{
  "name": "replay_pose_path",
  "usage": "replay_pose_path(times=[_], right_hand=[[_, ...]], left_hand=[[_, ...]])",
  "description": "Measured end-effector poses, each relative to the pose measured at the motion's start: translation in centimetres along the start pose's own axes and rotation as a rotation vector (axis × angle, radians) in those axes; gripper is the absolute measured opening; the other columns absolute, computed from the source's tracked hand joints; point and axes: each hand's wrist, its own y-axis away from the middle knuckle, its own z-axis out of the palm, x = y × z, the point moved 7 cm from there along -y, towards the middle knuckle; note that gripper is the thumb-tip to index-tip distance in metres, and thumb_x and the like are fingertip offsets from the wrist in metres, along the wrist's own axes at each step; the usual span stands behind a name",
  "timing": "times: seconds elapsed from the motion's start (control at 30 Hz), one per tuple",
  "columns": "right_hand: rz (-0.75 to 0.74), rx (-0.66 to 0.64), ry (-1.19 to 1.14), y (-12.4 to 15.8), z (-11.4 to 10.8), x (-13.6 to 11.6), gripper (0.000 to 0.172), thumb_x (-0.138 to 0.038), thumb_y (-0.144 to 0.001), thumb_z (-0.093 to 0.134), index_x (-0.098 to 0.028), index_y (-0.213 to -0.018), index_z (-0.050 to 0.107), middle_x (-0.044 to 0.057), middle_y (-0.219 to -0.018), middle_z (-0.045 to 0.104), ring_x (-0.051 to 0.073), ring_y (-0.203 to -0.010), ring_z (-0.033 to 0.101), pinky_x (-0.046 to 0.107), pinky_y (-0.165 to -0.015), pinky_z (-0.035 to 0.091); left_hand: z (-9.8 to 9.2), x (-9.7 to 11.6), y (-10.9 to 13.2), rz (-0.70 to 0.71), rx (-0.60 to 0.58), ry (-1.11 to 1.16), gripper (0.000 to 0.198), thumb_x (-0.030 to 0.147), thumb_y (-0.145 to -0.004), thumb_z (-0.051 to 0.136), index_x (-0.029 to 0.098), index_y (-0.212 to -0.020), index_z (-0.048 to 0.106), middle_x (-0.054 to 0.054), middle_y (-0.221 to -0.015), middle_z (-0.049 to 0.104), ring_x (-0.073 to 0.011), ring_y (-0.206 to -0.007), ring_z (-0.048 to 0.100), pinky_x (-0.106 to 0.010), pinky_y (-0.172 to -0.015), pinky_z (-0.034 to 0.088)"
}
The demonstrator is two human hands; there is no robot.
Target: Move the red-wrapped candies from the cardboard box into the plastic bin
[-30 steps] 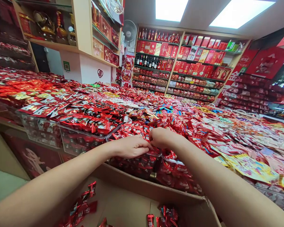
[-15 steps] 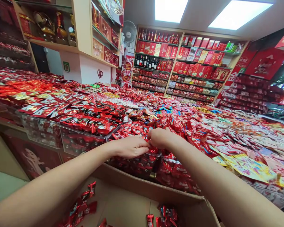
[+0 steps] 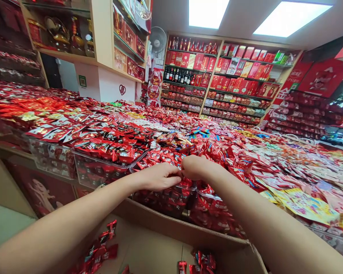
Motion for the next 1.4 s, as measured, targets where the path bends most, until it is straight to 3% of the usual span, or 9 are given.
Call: replay_pose_path(times=[0.1, 0.27, 0.47, 0.6, 0.87, 1.13, 1.4], right_hand=[[-0.007, 0.003, -0.012, -0.1, 0.1, 0.1, 0.029, -0.026, -0.067, 0.041, -0.019, -0.084, 0.063, 0.009, -0.084, 0.066, 0.022, -0.074, 0.059, 0.028, -0.054, 0.039], [-0.039, -0.014, -0.032, -0.2, 0.3, -0.1, 0.031, -0.028, -0.065, 0.044, -0.019, -0.089, 0.062, 0.009, -0.087, 0.065, 0.022, -0.076, 0.058, 0.026, -0.054, 0.039], [-0.093, -0.102, -0.058, -0.2, 0.7, -0.4, 0.027, -0.021, -0.064, 0.042, -0.018, -0.078, 0.065, 0.005, -0.073, 0.067, 0.017, -0.065, 0.059, 0.022, -0.051, 0.039], [-0.029, -0.044, -0.023, -0.4, 0.3, 0.1, 0.03, -0.026, -0.065, 0.042, -0.012, -0.079, 0.065, 0.012, -0.078, 0.066, 0.022, -0.068, 0.059, 0.027, -0.051, 0.039], [0.014, 0.053, 0.008, -0.6, -0.4, 0.3, 0.026, -0.02, -0.06, 0.05, -0.016, -0.082, 0.063, 0.01, -0.085, 0.066, 0.021, -0.073, 0.059, 0.026, -0.053, 0.041], [0.045, 0.082, 0.034, -1.0, -1.0, 0.4, 0.024, -0.013, -0.061, 0.047, -0.018, -0.078, 0.064, 0.01, -0.086, 0.065, 0.024, -0.079, 0.059, 0.031, -0.059, 0.043], [0.043, 0.076, 0.036, -1.3, 0.1, 0.9, 0.025, -0.017, -0.062, 0.049, -0.017, -0.081, 0.064, 0.01, -0.085, 0.066, 0.023, -0.076, 0.06, 0.028, -0.056, 0.043]], left_hand=[[-0.1, -0.3, 0.0, -0.005, 0.033, 0.027, 0.022, 0.029, -0.076, 0.035, 0.017, -0.079, 0.054, 0.0, -0.071, 0.057, -0.011, -0.062, 0.049, -0.02, -0.057, 0.035], [0.1, 0.2, 0.1, 0.02, -0.039, -0.056, 0.026, 0.032, -0.077, 0.035, 0.016, -0.07, 0.054, 0.0, -0.062, 0.054, -0.0101, -0.056, 0.047, -0.019, -0.052, 0.033], [0.2, 0.7, 0.1, 0.081, -0.059, -0.122, 0.028, 0.033, -0.079, 0.032, 0.017, -0.071, 0.054, -0.001, -0.072, 0.058, -0.0117, -0.064, 0.05, -0.021, -0.058, 0.034], [0.2, 0.7, 0.2, 0.092, -0.058, -0.133, 0.027, 0.03, -0.079, 0.033, 0.017, -0.071, 0.054, -0.001, -0.071, 0.058, -0.0116, -0.064, 0.049, -0.021, -0.058, 0.034], [0.6, 0.9, 0.0, 0.163, -0.109, -0.157, 0.028, 0.028, -0.08, 0.031, 0.016, -0.061, 0.048, 0.001, -0.056, 0.05, -0.0098, -0.053, 0.041, -0.021, -0.054, 0.031], [0.6, 1.4, -0.1, 0.21, -0.088, -0.167, 0.028, 0.026, -0.082, 0.031, 0.015, -0.069, 0.054, -0.003, -0.074, 0.058, -0.0132, -0.07, 0.049, -0.024, -0.069, 0.034], [0.6, 1.0, -0.2, 0.162, -0.141, -0.055, 0.027, 0.027, -0.08, 0.031, 0.014, -0.069, 0.053, -0.003, -0.072, 0.058, -0.0117, -0.067, 0.05, -0.021, -0.065, 0.037]])
